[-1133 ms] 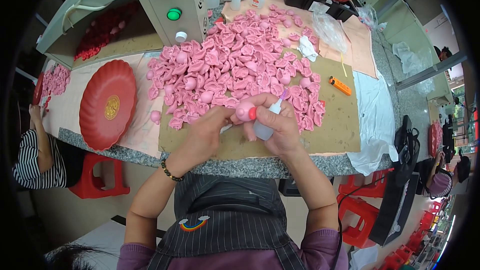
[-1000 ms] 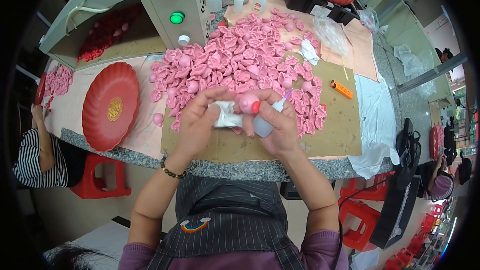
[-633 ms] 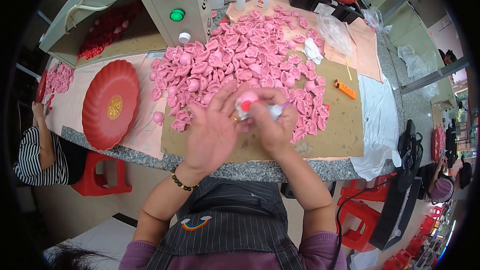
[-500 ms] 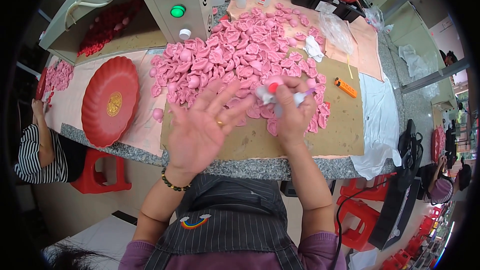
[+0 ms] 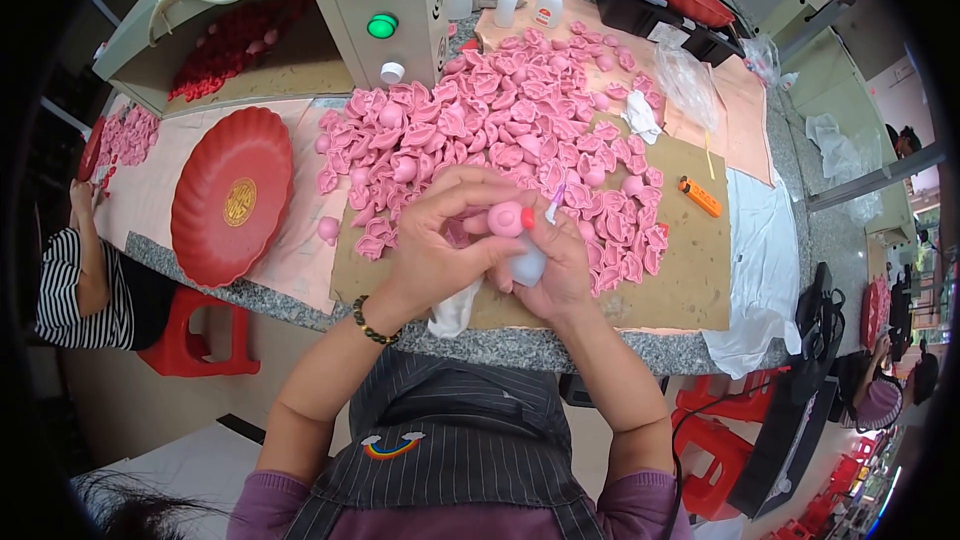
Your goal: Apply glue to small pink components and assemble them into units before placing them on a production machine.
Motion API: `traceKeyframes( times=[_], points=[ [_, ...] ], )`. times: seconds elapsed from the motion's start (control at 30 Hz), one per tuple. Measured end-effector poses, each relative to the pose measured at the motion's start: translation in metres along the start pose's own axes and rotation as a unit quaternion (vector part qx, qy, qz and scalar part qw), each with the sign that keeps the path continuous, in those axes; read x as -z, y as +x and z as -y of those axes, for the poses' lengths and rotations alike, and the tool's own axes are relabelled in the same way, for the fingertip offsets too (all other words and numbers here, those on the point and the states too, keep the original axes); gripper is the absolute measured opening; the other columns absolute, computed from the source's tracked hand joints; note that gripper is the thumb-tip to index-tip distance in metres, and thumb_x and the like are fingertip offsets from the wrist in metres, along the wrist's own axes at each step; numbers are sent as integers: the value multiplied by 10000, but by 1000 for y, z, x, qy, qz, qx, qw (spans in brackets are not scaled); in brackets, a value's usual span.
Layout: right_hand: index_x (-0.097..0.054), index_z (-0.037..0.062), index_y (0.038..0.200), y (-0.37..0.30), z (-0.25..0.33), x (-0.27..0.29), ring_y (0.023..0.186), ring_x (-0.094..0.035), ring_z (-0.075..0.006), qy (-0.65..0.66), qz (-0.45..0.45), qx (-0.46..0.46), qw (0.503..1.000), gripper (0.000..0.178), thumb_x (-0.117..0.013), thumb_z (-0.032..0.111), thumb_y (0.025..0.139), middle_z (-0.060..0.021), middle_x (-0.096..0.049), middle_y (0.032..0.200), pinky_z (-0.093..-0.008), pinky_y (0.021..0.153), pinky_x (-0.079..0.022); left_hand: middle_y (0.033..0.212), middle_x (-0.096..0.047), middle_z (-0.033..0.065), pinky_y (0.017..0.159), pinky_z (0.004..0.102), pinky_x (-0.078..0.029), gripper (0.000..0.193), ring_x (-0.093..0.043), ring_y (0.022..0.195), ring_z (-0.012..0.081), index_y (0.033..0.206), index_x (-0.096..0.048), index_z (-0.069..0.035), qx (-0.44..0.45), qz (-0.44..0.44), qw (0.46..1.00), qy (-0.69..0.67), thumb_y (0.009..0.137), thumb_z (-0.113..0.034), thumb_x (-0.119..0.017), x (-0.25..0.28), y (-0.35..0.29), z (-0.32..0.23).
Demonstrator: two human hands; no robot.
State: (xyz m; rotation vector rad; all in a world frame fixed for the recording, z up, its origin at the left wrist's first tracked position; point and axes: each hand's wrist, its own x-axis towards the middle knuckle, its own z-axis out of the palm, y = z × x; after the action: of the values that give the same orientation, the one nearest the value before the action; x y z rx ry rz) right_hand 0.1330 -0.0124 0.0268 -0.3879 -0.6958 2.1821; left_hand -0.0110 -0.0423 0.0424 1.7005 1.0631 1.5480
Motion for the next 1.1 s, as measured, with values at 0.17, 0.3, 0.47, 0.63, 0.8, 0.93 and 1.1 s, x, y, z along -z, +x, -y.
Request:
traceKeyframes(
  times=[0.17, 0.3, 0.47, 0.63, 0.8, 0.93, 1.1],
  points=[
    [-519, -7, 1011, 1, 4, 7, 555, -582, -200, -66, -81, 55, 993, 258, -553, 205, 866, -147, -593, 863, -267, 460, -477, 980, -624, 103, 847, 331, -463, 371, -564, 1020, 240, 978, -659, -20, -59, -83, 993, 51, 622, -18, -762, -6, 2, 22],
    [-556, -2, 956, -1, 9, 0, 623, -554, -130, -271, -114, 195, 936, 167, -607, 57, 808, -104, -541, 942, -233, 531, -448, 899, -647, 98, 790, 325, -494, 349, -592, 957, 257, 916, -675, -42, -60, -100, 987, 114, 578, -26, -758, -1, 4, 26],
    [-597, -16, 919, -2, 7, 0, 680, -507, -80, -503, -82, 320, 799, 188, -665, -10, 744, -72, -506, 966, -194, 606, -415, 923, -649, 83, 812, 314, -483, 351, -584, 981, 234, 927, -680, -37, -33, -90, 989, 113, 583, -15, -751, 1, 2, 25],
    [-643, 0, 890, -2, 8, -2, 729, -497, -107, -531, -91, 331, 775, 197, -687, -25, 700, -66, -522, 876, -216, 644, -394, 862, -654, 72, 778, 303, -485, 373, -593, 945, 228, 923, -679, -30, -49, -67, 990, 115, 556, -10, -744, 0, -1, 22],
    [-657, 11, 882, -4, 7, -3, 781, -481, -135, -551, -72, 338, 760, 191, -690, -11, 696, -76, -523, 852, -242, 680, -382, 803, -650, 55, 725, 297, -487, 372, -594, 918, 223, 920, -679, -32, -86, -60, 985, 139, 555, -2, -739, -1, -1, 25],
    [-654, 13, 854, -5, 7, 4, 765, -497, -121, -511, -73, 330, 790, 155, -662, -37, 708, -67, -531, 853, -226, 651, -395, 777, -623, 55, 706, 303, -487, 340, -599, 878, 225, 886, -669, -53, -81, -59, 989, 107, 556, -10, -734, -3, -1, 25],
    [-644, 1, 824, -5, 8, 1, 752, -499, -115, -430, -100, 259, 859, 96, -631, -32, 735, -70, -528, 861, -229, 652, -399, 786, -627, 65, 697, 305, -492, 338, -603, 869, 227, 889, -669, -53, -72, -65, 991, 97, 560, -15, -738, -3, 0, 24]
  ],
)
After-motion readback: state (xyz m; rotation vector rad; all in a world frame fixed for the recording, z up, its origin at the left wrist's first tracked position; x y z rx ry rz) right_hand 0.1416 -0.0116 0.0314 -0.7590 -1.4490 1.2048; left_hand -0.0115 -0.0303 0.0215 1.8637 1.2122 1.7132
